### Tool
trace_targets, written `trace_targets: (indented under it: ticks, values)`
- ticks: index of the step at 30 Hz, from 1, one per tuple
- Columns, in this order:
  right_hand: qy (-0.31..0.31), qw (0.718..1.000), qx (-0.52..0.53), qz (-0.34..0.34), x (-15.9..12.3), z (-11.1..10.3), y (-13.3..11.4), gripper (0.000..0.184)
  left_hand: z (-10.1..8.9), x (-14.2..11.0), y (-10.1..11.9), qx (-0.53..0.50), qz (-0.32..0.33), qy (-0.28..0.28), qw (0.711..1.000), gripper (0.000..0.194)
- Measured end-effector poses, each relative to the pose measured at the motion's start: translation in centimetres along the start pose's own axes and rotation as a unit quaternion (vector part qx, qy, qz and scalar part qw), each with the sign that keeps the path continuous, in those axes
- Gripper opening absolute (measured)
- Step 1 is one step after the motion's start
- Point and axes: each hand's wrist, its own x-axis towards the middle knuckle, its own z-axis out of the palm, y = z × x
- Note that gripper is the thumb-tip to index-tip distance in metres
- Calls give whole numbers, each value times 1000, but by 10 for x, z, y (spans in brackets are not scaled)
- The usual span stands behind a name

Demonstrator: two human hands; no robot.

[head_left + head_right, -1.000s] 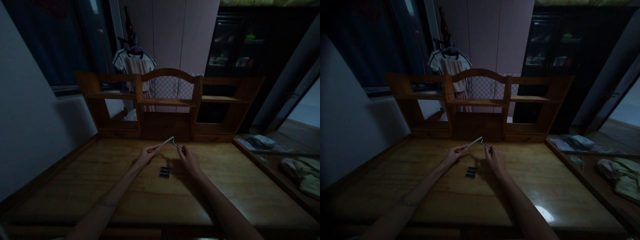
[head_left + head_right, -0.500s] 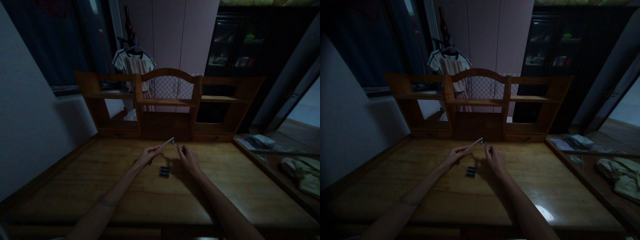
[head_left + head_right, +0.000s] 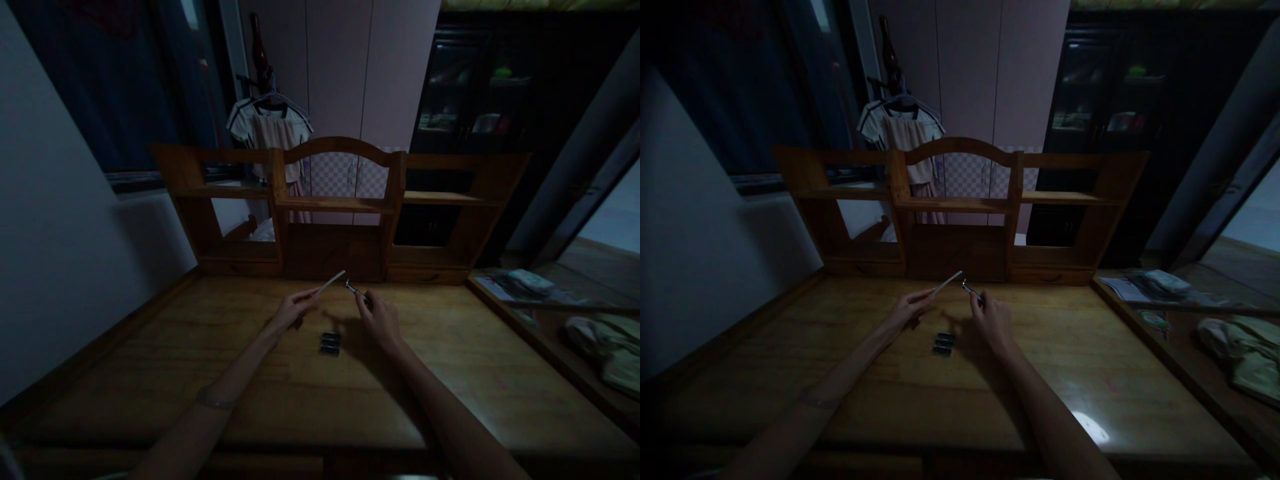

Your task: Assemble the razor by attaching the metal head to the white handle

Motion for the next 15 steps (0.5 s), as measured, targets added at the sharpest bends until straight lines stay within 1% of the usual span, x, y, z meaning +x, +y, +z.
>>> trace_targets:
  ticks: [2,7,11,15]
  values:
    - [1,1000,-6,4,0,0,0,36,1,0,0,3,1,-11,1000,63]
    - [-5,1000,-6,9,1,0,1,36,2,0,0,10,1,10,1000,64]
    - [-3,1000,-1,9,1,-1,0,35,3,0,-1,-10,0,0,1000,64]
    - [-7,1000,1,4,0,-3,-1,36,2,0,-1,-1,0,2,1000,66]
